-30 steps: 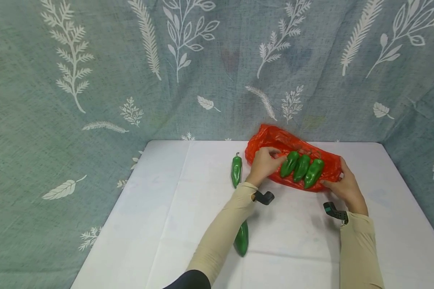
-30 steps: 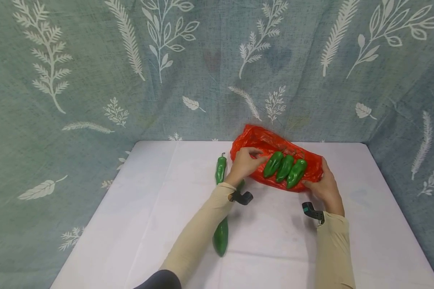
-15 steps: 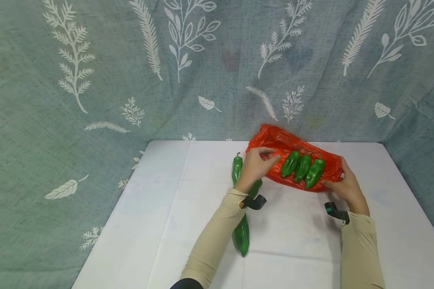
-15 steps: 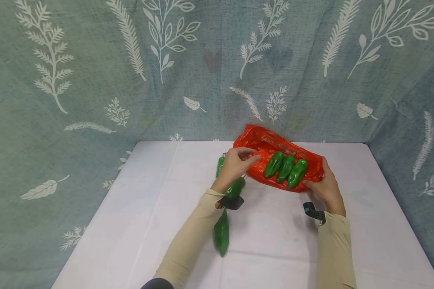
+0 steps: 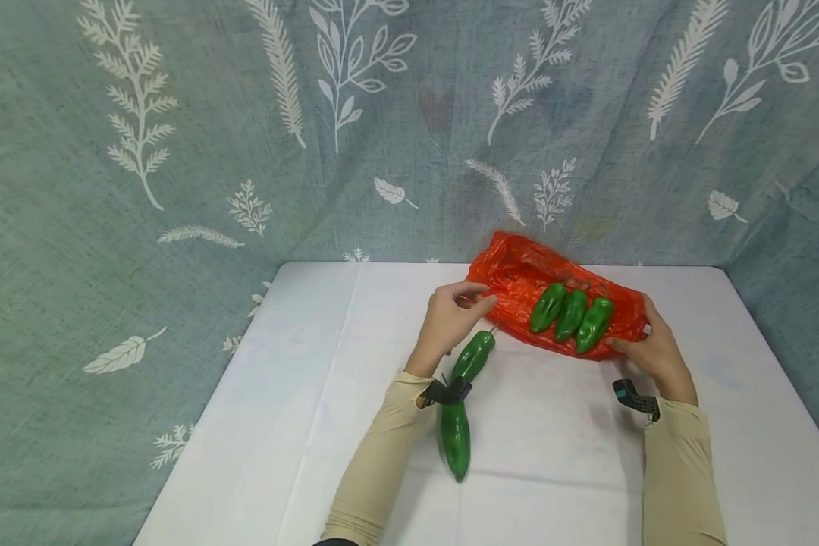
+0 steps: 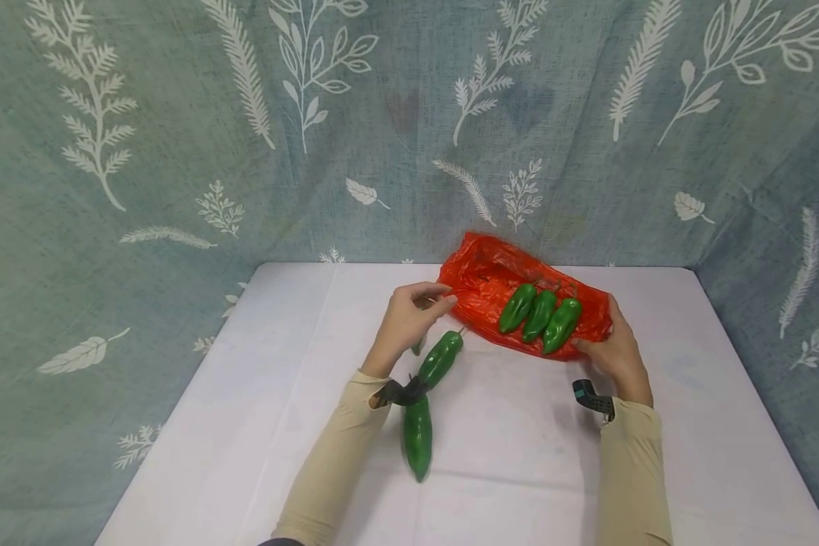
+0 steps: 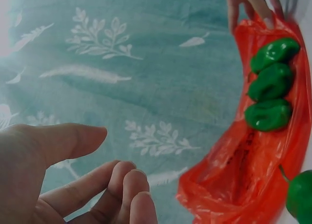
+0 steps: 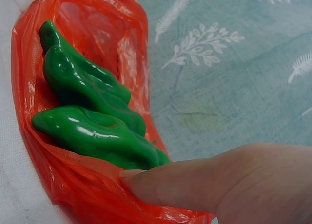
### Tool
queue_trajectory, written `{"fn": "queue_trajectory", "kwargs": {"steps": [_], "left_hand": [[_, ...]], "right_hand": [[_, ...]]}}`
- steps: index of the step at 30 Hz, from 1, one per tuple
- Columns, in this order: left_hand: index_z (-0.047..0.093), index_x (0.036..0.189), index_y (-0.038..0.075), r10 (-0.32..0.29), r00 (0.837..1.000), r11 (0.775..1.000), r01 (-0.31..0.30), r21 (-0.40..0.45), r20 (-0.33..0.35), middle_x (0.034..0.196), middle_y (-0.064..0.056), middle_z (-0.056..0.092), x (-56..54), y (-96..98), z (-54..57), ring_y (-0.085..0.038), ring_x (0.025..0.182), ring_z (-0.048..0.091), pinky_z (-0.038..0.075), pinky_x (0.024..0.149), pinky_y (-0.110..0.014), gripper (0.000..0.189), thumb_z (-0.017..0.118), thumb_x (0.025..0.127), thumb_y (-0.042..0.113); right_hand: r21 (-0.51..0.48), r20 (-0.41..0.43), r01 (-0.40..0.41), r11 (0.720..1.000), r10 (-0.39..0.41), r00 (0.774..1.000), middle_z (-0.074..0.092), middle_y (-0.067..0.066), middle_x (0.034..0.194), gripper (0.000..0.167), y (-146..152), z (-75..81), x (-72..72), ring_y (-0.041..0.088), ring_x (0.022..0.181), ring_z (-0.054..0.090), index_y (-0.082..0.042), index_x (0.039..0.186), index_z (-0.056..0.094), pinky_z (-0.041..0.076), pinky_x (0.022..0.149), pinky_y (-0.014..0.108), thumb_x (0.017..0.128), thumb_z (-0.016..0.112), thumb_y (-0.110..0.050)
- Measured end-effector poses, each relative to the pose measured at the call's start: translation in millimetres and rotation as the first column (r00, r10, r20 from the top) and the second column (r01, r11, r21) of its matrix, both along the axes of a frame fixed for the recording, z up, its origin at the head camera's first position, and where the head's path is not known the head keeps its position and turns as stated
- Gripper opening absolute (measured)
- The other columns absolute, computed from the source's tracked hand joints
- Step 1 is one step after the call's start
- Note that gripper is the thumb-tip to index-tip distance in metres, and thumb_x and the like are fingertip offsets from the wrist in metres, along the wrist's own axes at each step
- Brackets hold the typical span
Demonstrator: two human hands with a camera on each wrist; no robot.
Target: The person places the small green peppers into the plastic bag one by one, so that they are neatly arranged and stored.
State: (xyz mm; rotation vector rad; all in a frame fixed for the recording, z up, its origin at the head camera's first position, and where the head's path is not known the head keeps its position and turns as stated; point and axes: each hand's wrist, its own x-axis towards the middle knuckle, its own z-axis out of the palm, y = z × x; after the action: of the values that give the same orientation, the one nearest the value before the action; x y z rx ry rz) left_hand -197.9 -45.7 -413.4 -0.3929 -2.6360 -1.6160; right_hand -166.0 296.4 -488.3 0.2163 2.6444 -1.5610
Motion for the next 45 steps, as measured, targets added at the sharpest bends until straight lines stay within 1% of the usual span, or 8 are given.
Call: {"fn": "queue_trajectory", "kwargs": {"steps": [7,11,17,25,30,35,40,45], "left_hand": [[0.078,0.117,0.011,0.053,0.999,0.997,-0.052,0.05,-0.011,0.102,-0.009,0.075,10.2,-23.3,-2.1,-0.022,0.093,0.067,0.056,0.079,-0.031,0.029,0.072,0.096,0.03],[0.078,0.116,0.011,0.092,0.996,0.994,-0.092,0.064,0.01,0.104,-0.009,0.076,13.8,-32.5,-6.7,-0.023,0.095,0.068,0.055,0.08,-0.032,0.029,0.074,0.095,0.031],[0.078,0.115,0.01,0.129,0.99,0.989,-0.133,0.066,0.055,0.105,-0.009,0.077,15.8,-42.2,-20.1,-0.022,0.096,0.07,0.054,0.08,-0.03,0.028,0.075,0.095,0.029],[0.077,0.117,0.005,0.137,0.979,0.989,-0.143,0.03,0.15,0.103,-0.012,0.076,14.7,-48.8,-39.8,-0.016,0.085,0.07,0.052,0.068,-0.023,0.032,0.074,0.094,0.028],[0.078,0.116,0.006,0.152,0.972,0.988,-0.152,-0.013,0.181,0.104,-0.013,0.076,15.1,-51.2,-50.4,-0.017,0.086,0.069,0.05,0.069,-0.023,0.031,0.075,0.093,0.028],[0.077,0.117,0.004,0.137,0.966,0.99,-0.136,-0.022,0.217,0.104,-0.015,0.077,15.0,-54.6,-58.9,-0.017,0.084,0.071,0.05,0.067,-0.024,0.034,0.075,0.092,0.026],[0.074,0.119,0.002,0.103,0.964,0.994,-0.091,-0.06,0.246,0.105,-0.015,0.078,12.5,-57.6,-68.7,-0.018,0.082,0.072,0.052,0.065,-0.024,0.037,0.075,0.093,0.028],[0.074,0.12,0.002,0.07,0.96,0.993,-0.042,-0.108,0.273,0.107,-0.015,0.077,13.3,-58.4,-74.3,-0.021,0.085,0.073,0.054,0.068,-0.026,0.038,0.075,0.094,0.029]], "right_hand": [[0.0,-0.039,-0.009,1.0,0.009,0.999,0.028,0.034,0.163,0.102,1.0,-2.1,-0.6,0.057,0.139,0.038,-0.018,0.167,0.004,0.042,0.108,0.07,0.093,0.073,-0.008],[0.003,-0.048,-0.01,1.0,0.011,0.999,0.028,0.035,0.162,0.102,2.2,-2.2,-1.0,0.057,0.139,0.038,-0.017,0.167,0.004,0.042,0.108,0.069,0.093,0.072,-0.007],[-0.005,-0.043,-0.007,1.0,0.007,0.999,0.028,0.035,0.163,0.102,2.8,-3.3,-1.4,0.058,0.14,0.037,-0.018,0.167,0.005,0.041,0.108,0.071,0.092,0.072,-0.005],[0.009,-0.073,-0.013,1.0,0.013,0.997,0.03,0.036,0.161,0.099,2.8,-5.1,-3.0,0.058,0.138,0.04,-0.014,0.167,0.01,0.043,0.107,0.07,0.091,0.072,-0.002],[0.008,-0.071,-0.014,1.0,0.014,0.997,0.029,0.036,0.161,0.1,2.9,-6.2,-2.9,0.059,0.136,0.042,-0.013,0.167,0.007,0.042,0.107,0.072,0.092,0.072,-0.003],[0.013,-0.071,-0.01,1.0,0.01,0.997,0.03,0.035,0.162,0.1,1.4,-5.7,-3.1,0.058,0.138,0.041,-0.013,0.167,0.008,0.042,0.107,0.071,0.091,0.072,-0.002],[0.019,-0.071,-0.008,1.0,0.01,0.997,0.032,0.035,0.16,0.098,0.7,-5.0,-2.1,0.056,0.138,0.041,-0.014,0.166,0.011,0.045,0.106,0.068,0.09,0.072,-0.002],[0.008,-0.057,-0.007,1.0,0.007,0.998,0.03,0.035,0.161,0.099,1.3,-4.9,-1.9,0.057,0.14,0.038,-0.015,0.167,0.009,0.043,0.107,0.071,0.091,0.072,-0.004]]}}
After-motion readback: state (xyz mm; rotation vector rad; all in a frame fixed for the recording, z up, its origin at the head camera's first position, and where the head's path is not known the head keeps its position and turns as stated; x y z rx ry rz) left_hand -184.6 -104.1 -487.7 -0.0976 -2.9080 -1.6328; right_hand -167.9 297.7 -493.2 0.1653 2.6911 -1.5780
